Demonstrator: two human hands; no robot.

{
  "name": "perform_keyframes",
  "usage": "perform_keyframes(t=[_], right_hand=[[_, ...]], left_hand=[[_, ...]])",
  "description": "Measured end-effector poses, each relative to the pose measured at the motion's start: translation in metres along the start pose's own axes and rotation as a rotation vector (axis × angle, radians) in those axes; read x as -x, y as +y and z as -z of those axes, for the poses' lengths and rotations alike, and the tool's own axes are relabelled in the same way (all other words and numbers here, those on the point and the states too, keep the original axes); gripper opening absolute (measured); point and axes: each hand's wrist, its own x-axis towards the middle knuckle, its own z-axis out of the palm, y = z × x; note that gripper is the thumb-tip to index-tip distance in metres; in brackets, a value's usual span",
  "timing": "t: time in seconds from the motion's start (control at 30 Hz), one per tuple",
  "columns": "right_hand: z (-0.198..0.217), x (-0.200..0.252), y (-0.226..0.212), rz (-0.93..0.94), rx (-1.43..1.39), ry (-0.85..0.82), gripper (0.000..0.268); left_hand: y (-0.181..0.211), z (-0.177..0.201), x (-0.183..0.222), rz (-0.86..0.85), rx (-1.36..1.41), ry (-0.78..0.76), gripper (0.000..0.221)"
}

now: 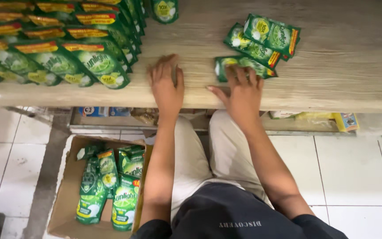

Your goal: The person takes dish soap packets from a cardboard box and arranges them in rows on a retail shelf.

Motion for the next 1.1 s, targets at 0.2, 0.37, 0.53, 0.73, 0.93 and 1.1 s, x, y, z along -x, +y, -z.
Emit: perform_keyframes(t=[0.2, 0.37, 0.53, 0.73, 0.93, 1.1], right_hand=[[0.013, 0.032, 0.01, 0.175, -0.603, -0.057, 0.038], [0.025, 0.052, 0.012, -0.1, -0.716, 0.014, 0.034], [0.023, 0.054, 0.014, -0.132, -0.699, 0.088, 0.032], [0.015, 0.058, 0.007, -0.16, -0.649, 0.152, 0.022], [0.01, 0.056, 0.001, -0.202, -0.76, 0.184, 0.022], [0.006, 0.059, 0.008, -0.239, -0.749, 0.153, 0.021]], left_hand=[[0.032, 0.017, 0.066, -0.058, 0.275, -0.128, 0.048], [0.065, 0.031, 0.094, -0.006, 0.177, -0.114, 0.038], [0.077, 0.015, 0.094, 0.047, 0.073, -0.075, 0.04], [0.081, 0.004, 0.089, -0.054, -0.038, 0.028, 0.032], [0.078, -0.002, 0.086, -0.029, -0.025, 0.018, 0.03], [0.065, -0.003, 0.086, 0.007, 0.085, -0.004, 0.032]])
